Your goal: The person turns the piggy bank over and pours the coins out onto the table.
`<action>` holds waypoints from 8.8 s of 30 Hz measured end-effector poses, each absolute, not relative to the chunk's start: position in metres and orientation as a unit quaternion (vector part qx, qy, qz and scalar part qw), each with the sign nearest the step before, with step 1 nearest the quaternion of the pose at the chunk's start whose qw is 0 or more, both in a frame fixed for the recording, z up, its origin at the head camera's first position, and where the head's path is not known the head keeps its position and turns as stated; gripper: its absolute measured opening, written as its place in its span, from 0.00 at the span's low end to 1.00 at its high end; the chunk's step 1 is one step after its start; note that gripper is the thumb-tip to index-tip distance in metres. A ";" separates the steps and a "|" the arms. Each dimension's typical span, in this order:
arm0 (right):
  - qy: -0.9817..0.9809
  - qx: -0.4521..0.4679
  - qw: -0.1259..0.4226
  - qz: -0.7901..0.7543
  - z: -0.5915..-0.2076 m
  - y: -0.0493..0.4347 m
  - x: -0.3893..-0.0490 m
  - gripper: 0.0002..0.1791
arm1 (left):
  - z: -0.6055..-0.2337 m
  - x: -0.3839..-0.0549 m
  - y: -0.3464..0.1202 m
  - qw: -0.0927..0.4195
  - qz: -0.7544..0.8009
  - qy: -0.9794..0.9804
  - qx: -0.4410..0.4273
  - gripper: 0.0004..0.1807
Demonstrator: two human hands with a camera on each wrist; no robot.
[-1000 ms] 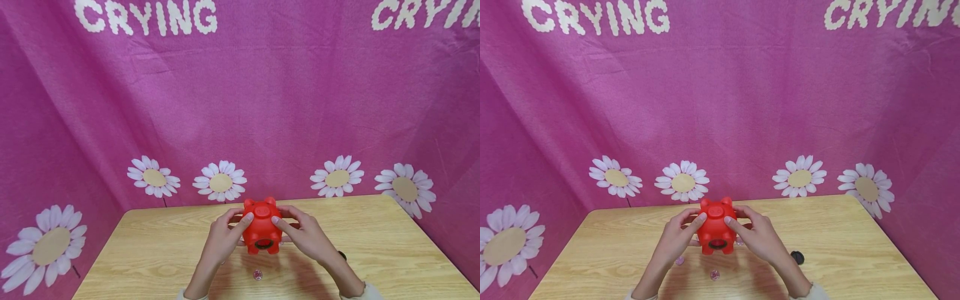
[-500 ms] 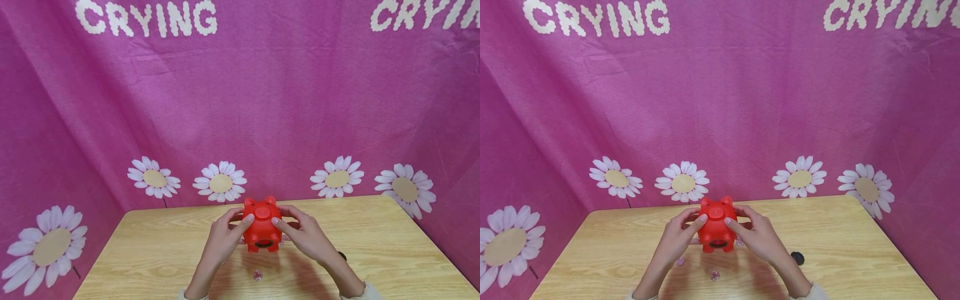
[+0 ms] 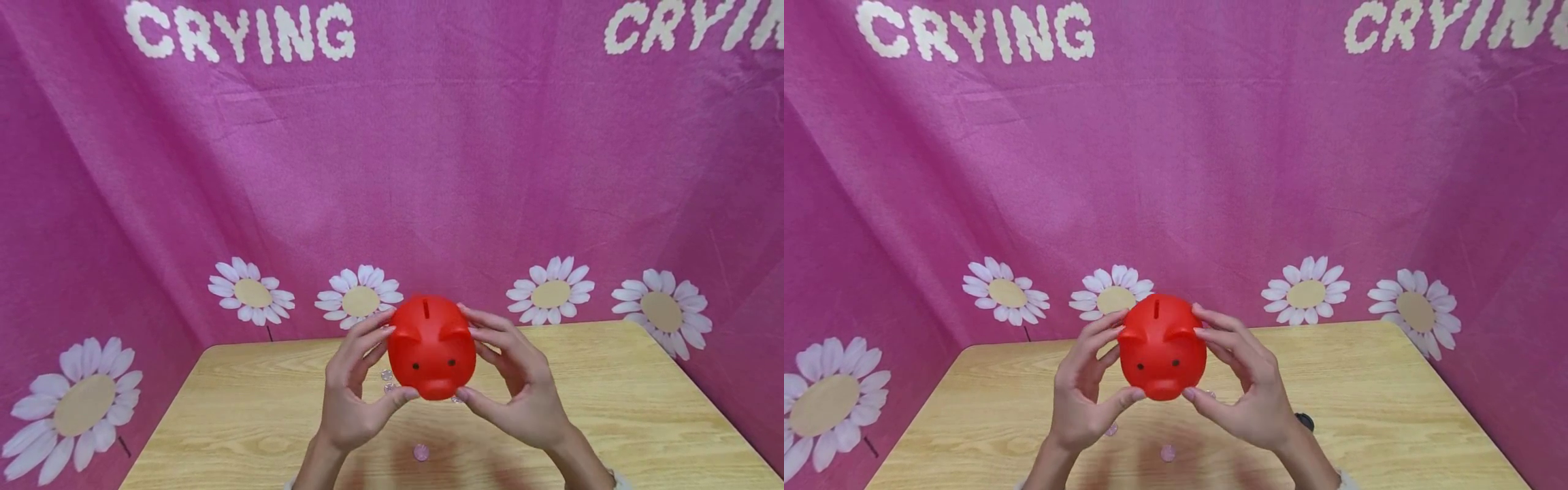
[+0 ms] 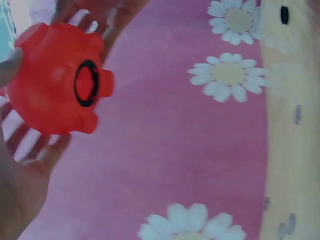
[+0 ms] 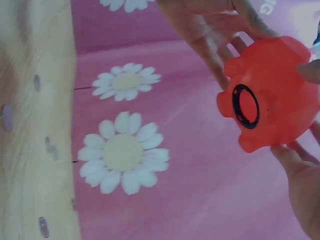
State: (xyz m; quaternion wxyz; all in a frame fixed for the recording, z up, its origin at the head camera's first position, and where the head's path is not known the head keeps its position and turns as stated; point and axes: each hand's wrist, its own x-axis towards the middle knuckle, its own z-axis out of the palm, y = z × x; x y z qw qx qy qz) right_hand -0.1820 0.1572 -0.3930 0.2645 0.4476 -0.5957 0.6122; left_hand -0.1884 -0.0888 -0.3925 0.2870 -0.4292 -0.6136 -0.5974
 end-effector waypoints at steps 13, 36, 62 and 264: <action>-0.570 0.461 0.249 0.633 -0.405 0.159 -0.191 0.42 | -0.399 -0.192 -0.090 0.250 -0.619 -0.601 -0.439 0.42; -0.699 0.305 0.174 0.623 -0.415 0.157 -0.195 0.38 | -0.403 -0.194 -0.090 0.171 -0.626 -0.714 -0.264 0.35; -0.778 0.062 -0.031 0.625 -0.413 0.147 -0.193 0.32 | -0.416 -0.203 -0.083 0.008 -0.602 -0.792 -0.099 0.33; -0.696 0.309 0.152 0.630 -0.408 0.159 -0.194 0.39 | -0.406 -0.195 -0.088 0.152 -0.657 -0.683 -0.280 0.32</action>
